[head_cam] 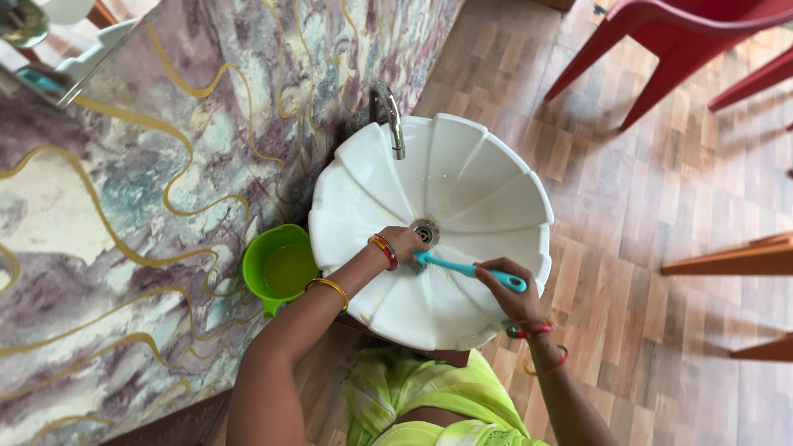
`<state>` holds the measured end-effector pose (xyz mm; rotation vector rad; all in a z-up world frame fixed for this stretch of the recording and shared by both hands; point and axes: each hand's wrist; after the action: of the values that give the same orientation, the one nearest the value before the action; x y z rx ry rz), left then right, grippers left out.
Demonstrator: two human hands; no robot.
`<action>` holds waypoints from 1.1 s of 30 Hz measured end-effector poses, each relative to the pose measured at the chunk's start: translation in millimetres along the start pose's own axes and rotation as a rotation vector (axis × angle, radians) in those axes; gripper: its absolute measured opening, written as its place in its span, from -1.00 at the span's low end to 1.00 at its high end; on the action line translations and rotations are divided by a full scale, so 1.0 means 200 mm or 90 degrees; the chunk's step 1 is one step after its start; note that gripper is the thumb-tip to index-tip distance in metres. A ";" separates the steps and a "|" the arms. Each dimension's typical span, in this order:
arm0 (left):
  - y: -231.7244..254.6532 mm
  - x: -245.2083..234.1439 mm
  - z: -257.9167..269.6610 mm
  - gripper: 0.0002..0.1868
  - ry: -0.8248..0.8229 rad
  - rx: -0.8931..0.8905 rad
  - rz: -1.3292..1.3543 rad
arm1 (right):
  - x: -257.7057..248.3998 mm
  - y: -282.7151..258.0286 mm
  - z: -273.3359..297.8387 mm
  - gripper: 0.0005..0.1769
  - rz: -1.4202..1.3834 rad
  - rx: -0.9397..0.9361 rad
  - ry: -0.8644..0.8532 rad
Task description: The person wipes a wooden cabinet door with a cloth, then scrubs a white pedestal sink with a blue brush. The person uses the cloth to wipe the cabinet surface and the brush to scrub the sink basin.
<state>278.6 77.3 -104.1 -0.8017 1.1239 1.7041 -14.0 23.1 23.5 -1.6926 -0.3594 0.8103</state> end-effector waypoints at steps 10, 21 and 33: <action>-0.08 -0.53 0.71 -0.75 -0.155 -0.109 -0.056 | 0.28 -0.36 0.21 -0.75 -0.155 -0.055 -0.151; -0.17 -0.07 -0.14 -0.75 0.037 0.098 -0.117 | 0.30 -0.30 0.05 -0.75 0.247 -0.224 -0.019; -0.43 -0.55 0.52 -0.59 0.109 -0.119 0.000 | 0.57 -0.27 -0.07 -0.67 -0.069 -0.224 -0.060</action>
<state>396.3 151.4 0.4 -1.0822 1.0877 1.7858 86.7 99.0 38.2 -1.9438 -0.6857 0.7808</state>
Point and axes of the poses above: each hand's wrist, its own z-axis away from the middle knuckle, its own x-axis out of the palm, y = z × x, and after that the axes turned 11 degrees about -x, right-handed
